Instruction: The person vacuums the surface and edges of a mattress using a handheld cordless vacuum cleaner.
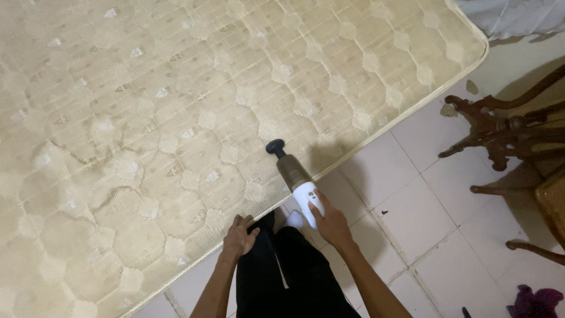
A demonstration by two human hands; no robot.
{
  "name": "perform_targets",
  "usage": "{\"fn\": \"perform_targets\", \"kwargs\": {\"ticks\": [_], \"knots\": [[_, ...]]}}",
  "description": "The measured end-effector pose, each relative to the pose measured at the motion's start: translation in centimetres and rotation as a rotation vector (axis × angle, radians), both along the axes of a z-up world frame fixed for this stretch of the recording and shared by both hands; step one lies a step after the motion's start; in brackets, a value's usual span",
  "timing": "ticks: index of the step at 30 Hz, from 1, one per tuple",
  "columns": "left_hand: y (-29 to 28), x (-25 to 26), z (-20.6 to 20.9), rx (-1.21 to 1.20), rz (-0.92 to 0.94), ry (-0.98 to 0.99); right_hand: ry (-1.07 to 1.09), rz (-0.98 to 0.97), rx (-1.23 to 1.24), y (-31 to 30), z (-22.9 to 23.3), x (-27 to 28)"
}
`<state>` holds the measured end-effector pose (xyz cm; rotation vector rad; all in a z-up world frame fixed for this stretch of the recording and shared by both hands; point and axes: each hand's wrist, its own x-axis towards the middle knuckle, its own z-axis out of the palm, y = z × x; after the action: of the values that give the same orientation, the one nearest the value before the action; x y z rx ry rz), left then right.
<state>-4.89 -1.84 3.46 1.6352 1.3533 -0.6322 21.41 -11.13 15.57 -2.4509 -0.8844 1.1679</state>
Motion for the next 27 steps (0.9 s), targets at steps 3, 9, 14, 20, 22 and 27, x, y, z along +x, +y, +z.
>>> {"fn": "perform_targets", "kwargs": {"ticks": [3,9,14,20,22,27], "knots": [[-0.6,-0.8,-0.9,-0.008,0.013,-0.002,0.005,-0.012,0.015,-1.6,0.6,0.1],[-1.2,-1.9,-0.8,-0.018,0.025,0.006,-0.002,-0.037,0.024,-5.3,0.1,0.0],[-0.6,-1.6,-1.2,-0.010,-0.004,0.019,-0.016,-0.059,-0.019,-8.8,0.1,-0.5],[-0.2,-1.8,-1.7,-0.017,0.020,0.034,-0.002,-0.115,-0.113,-11.8,-0.2,-0.9],[-0.3,-1.9,-2.2,-0.021,0.023,0.037,0.000,-0.112,-0.072,-12.6,-0.2,-0.6],[-0.1,-2.1,-3.0,0.053,0.010,-0.033,0.018,-0.110,-0.114,-13.4,0.3,-0.9]]}}
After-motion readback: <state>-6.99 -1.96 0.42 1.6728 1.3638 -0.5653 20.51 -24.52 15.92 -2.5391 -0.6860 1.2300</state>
